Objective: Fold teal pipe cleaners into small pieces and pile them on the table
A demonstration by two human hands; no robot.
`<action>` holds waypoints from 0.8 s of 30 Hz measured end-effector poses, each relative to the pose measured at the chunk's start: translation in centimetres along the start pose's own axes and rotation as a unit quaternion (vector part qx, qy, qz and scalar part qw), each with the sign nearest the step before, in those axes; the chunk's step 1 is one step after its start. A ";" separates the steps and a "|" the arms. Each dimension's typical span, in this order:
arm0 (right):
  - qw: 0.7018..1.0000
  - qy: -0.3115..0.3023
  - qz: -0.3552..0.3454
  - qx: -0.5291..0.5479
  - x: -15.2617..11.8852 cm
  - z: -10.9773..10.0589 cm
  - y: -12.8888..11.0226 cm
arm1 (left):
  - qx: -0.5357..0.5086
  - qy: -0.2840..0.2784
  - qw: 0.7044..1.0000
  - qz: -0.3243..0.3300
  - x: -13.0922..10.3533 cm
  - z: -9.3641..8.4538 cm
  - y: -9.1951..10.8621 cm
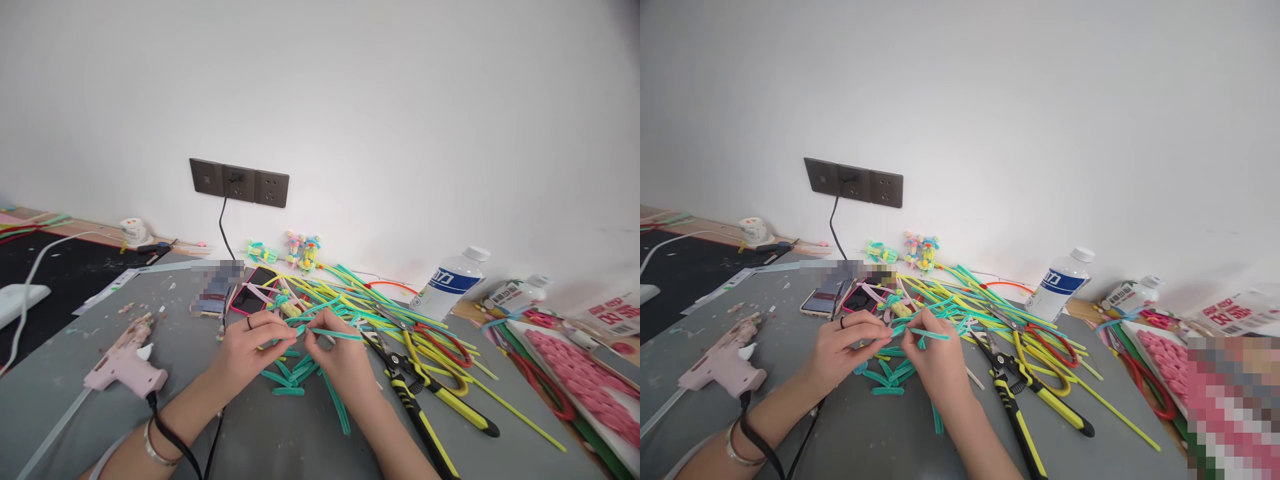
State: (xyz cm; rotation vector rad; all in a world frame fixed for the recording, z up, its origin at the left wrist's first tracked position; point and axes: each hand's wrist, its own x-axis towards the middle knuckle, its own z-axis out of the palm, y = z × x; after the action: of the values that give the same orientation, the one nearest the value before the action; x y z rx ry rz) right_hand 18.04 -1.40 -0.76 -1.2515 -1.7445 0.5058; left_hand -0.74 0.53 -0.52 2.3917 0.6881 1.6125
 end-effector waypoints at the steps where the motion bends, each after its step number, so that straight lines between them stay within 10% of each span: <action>1: 1.000 -0.002 -0.007 -0.015 0.0 0.0 0.1 | -0.004 -0.001 1.000 -0.003 -0.1 0.1 -0.1; 10: 0.999 -0.019 0.043 0.028 1.0 -1.9 1.0 | -0.059 -0.154 0.949 -0.268 -1.0 0.8 -1.5; 15: 0.997 -0.057 -0.024 0.046 1.4 -2.9 1.1 | -0.018 -0.262 0.914 -0.310 -0.7 1.0 -1.3; 24: 0.981 -0.099 -0.148 0.077 1.1 -2.5 -0.3 | -0.218 -0.181 0.878 -0.386 0.6 0.5 -0.3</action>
State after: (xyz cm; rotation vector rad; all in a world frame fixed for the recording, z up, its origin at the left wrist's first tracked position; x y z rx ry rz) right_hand 19.95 -0.91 1.21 -0.8363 -1.9763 0.5911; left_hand -0.21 1.08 -0.35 1.6780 0.9144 0.8361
